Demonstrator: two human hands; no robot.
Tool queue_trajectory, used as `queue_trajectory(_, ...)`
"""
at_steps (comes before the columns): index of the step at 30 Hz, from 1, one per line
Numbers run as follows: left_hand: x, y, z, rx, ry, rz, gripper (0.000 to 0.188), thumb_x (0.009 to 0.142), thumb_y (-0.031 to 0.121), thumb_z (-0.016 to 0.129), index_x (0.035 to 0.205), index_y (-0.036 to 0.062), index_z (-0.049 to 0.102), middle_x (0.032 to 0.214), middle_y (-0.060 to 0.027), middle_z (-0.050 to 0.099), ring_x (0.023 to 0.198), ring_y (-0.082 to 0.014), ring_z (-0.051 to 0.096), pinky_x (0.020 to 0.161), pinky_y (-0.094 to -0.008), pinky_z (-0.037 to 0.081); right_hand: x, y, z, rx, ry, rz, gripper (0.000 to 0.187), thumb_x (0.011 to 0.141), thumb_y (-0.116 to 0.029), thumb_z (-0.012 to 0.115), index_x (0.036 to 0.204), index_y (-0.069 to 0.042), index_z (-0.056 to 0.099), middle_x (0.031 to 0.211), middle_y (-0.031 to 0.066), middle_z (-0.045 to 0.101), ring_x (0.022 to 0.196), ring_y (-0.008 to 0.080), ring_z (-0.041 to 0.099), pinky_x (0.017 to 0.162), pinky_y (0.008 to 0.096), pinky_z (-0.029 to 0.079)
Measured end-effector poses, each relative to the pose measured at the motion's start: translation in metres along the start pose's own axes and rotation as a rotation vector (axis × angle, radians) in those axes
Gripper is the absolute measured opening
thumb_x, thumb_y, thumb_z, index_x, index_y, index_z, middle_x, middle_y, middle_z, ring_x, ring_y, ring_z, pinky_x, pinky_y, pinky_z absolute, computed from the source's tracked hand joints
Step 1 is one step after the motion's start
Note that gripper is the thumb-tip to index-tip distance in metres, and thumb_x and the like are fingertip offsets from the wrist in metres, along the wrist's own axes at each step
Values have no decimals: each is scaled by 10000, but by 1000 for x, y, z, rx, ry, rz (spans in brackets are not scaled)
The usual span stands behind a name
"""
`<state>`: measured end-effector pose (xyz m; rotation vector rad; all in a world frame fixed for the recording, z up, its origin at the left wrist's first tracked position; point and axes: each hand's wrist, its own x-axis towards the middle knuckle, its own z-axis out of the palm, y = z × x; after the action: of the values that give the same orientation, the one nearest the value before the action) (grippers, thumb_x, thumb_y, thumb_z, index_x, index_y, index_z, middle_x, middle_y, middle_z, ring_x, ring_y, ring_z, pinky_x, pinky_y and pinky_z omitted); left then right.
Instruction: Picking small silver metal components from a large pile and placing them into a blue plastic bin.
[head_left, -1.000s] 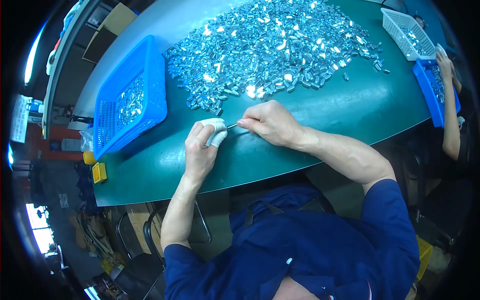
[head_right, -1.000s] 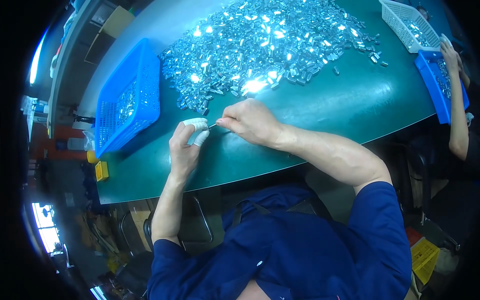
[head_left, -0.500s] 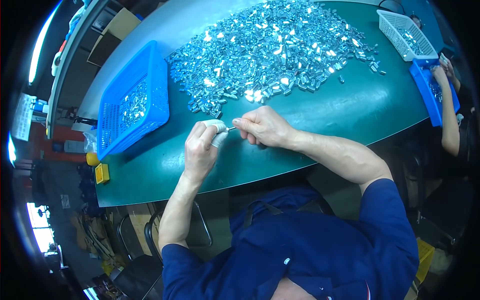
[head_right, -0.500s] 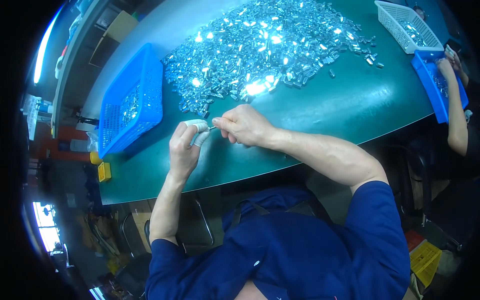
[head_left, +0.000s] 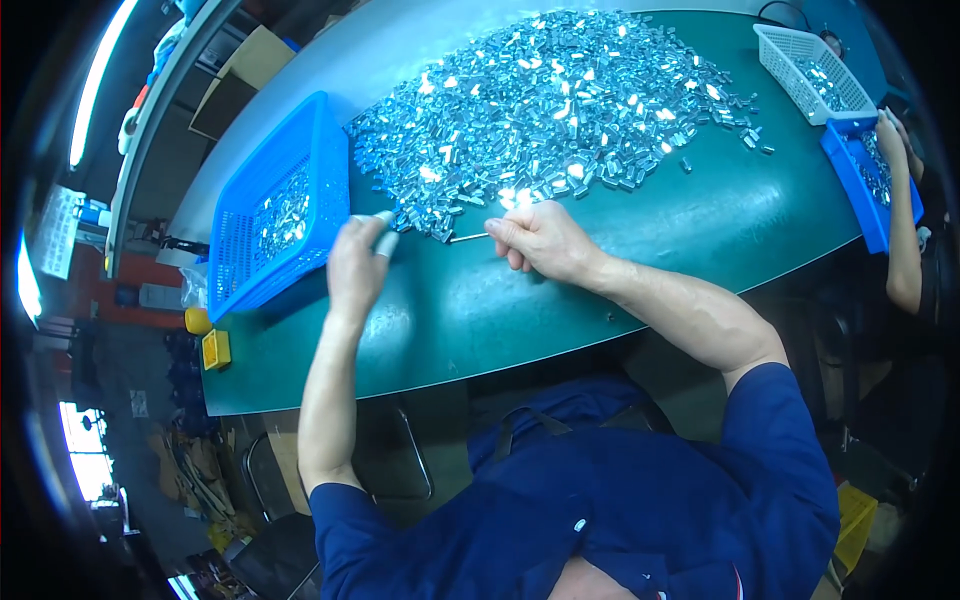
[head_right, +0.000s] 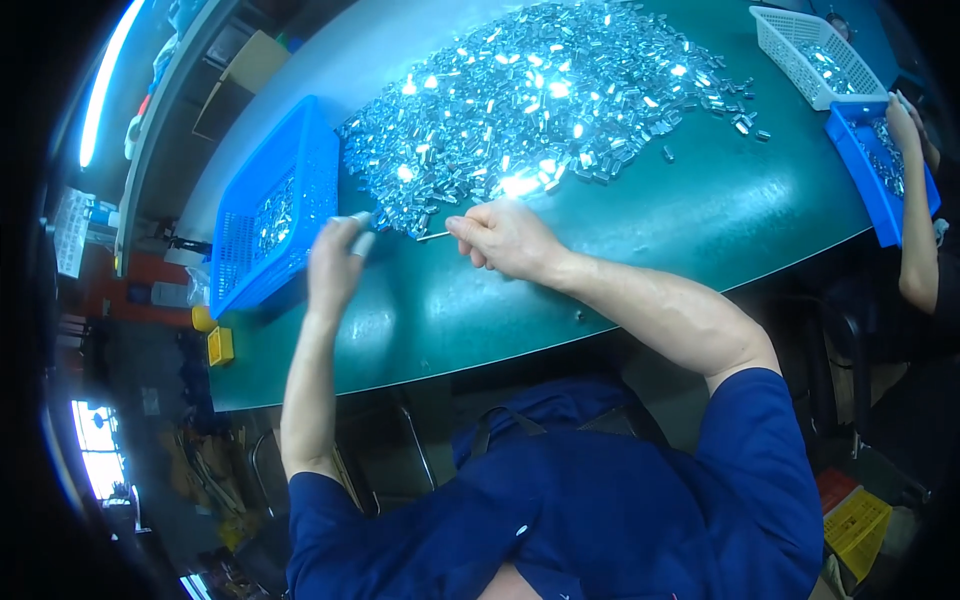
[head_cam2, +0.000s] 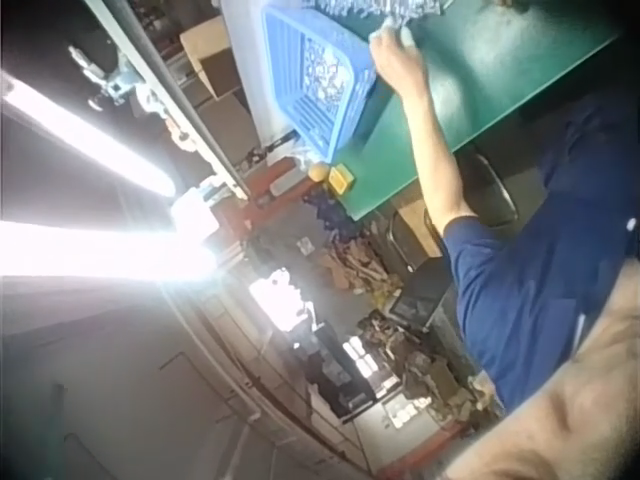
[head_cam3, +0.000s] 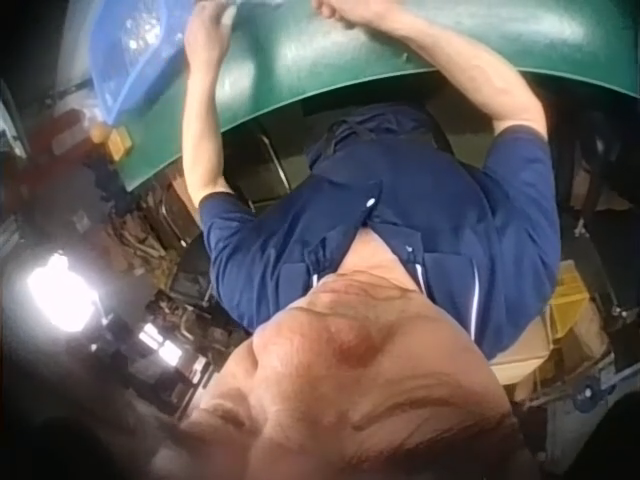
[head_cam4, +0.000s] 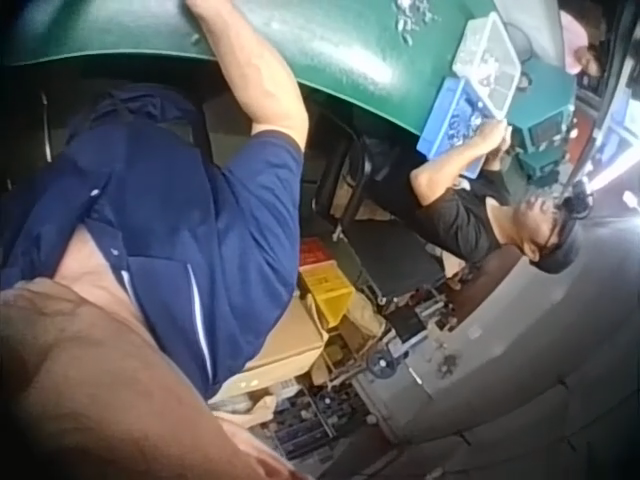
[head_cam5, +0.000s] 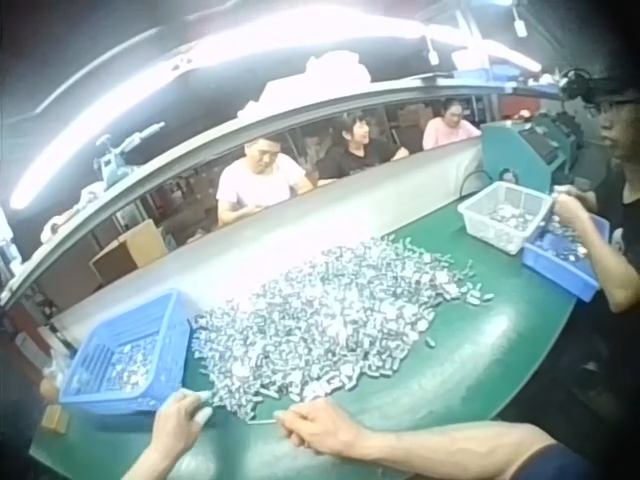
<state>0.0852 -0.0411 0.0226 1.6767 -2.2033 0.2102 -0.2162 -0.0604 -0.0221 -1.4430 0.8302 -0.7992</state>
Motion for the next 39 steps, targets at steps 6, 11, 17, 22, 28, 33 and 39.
queue_trajectory(6,-20,9,28,-104,-70,-164,297,841,42,774,1131,74,720,944,-113,666,873,-284,675,776,-384,534,-1,0,-4,-4,-31,28,455,1049,-374,595,792,-11,690,641,24,652,563,79,598,522,258,473)
queue_trajectory(11,-29,13,26,-195,-36,-275,251,841,23,770,1087,55,729,934,-109,664,834,-244,679,732,-359,540,-6,-2,3,-39,-56,-21,407,1046,-340,602,832,-7,698,667,30,661,583,79,587,539,266,465)
queue_trajectory(17,-33,46,19,-469,13,-204,163,854,-4,766,1014,9,734,935,-85,660,830,-195,653,735,-311,522,-7,1,4,-211,41,-167,286,1008,-263,643,907,-5,712,682,51,659,635,103,596,590,304,464)
queue_trajectory(22,-30,77,12,-525,14,-87,190,849,-20,763,1033,8,724,955,-90,671,848,-205,654,733,-309,520,-3,0,3,-252,64,-191,229,988,-219,663,942,-2,718,708,66,666,653,115,597,611,313,472)
queue_trajectory(28,-28,84,13,-547,27,-69,169,832,-8,779,989,19,723,939,-109,671,846,-243,657,720,-342,530,-4,-3,5,-269,149,-277,203,972,-207,668,944,-17,732,738,92,690,667,163,644,633,333,500)
queue_trajectory(33,-28,92,19,-647,24,-113,168,828,-30,780,978,4,711,924,-105,667,798,-213,667,702,-326,535,-3,7,5,-284,215,-388,223,974,-223,660,925,-17,728,760,124,706,665,215,670,635,350,513)
queue_trajectory(39,-25,103,24,-681,42,-72,158,823,-47,773,952,0,695,901,-95,657,765,-199,645,683,-315,521,-5,3,0,-215,82,-169,398,984,-354,626,745,-45,705,645,117,678,599,272,672,601,406,502)
